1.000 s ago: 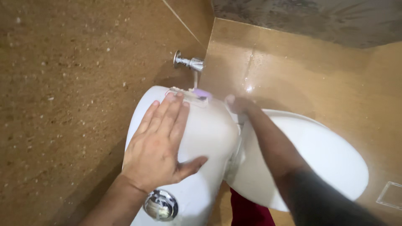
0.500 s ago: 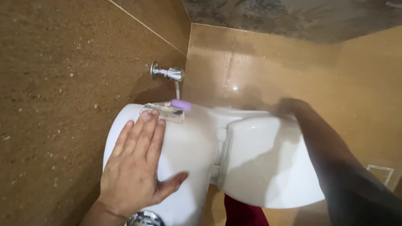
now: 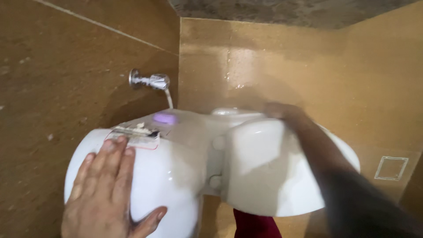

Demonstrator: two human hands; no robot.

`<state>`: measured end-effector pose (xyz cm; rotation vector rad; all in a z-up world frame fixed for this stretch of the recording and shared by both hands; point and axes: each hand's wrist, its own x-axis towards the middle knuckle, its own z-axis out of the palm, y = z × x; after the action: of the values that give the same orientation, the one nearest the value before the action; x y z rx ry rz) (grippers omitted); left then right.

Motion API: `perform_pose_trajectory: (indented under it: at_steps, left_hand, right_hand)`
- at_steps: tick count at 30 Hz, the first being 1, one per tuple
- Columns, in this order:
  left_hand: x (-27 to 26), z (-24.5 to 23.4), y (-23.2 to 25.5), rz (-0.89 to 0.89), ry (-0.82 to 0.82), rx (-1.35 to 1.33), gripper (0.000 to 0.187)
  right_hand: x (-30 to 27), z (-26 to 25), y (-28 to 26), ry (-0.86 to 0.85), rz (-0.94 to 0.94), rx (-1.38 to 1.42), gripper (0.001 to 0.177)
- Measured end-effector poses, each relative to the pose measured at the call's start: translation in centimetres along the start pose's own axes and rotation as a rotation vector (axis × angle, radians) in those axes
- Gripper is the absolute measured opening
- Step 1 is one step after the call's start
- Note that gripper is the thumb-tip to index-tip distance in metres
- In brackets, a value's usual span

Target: The person cleans a toilet by scrubbing the tank and seat with a cloth and then rinsing the entire fixture using a handheld bidet sprayer.

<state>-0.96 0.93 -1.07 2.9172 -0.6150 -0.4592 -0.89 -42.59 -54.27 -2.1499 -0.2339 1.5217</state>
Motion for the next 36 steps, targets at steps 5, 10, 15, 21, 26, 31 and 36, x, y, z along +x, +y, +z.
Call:
perform_pose_trajectory:
  at_steps: [5,10,15,21,26,31,36]
  left_hand:
    - [-0.4,-0.1,0.3,-0.029,-0.026,0.063,0.109]
    - [0.5,0.1,-0.3,0.029,0.028,0.114,0.109]
    - [-0.4,0.2,-0.6,-0.006,-0.025,0.122,0.107]
    - [-0.6,-0.1,-0.2,-0.032,-0.063,0.084,0.109]
    - [0.2,-0.5,-0.3,0.013,-0.113,0.129,0.112]
    - [0.2,0.3,-0.9,0.117,-0.015,0.008,0.102]
    - [0.4,0.2,-1.0,0.017,-0.154,0.005,0.089]
  right_hand:
    - [-11.7,-2.3,14.4,-0.111,0.018,0.355,0.039]
    - [-8.8,-0.9,13.0,0.01,0.278,0.341,0.04]
    - [-4.8,1.4,7.2,0.107,0.264,0.393,0.041]
    - [-5.2,0.7,7.1,0.111,0.285,0.368,0.042]
    - [-11.2,0.7,13.8,0.048,0.406,0.32,0.043]
    - [-11.6,-0.6,14.0,0.045,0.39,0.283,0.044]
    - [-10.3,-2.5,5.6,0.017,0.216,0.213,0.045]
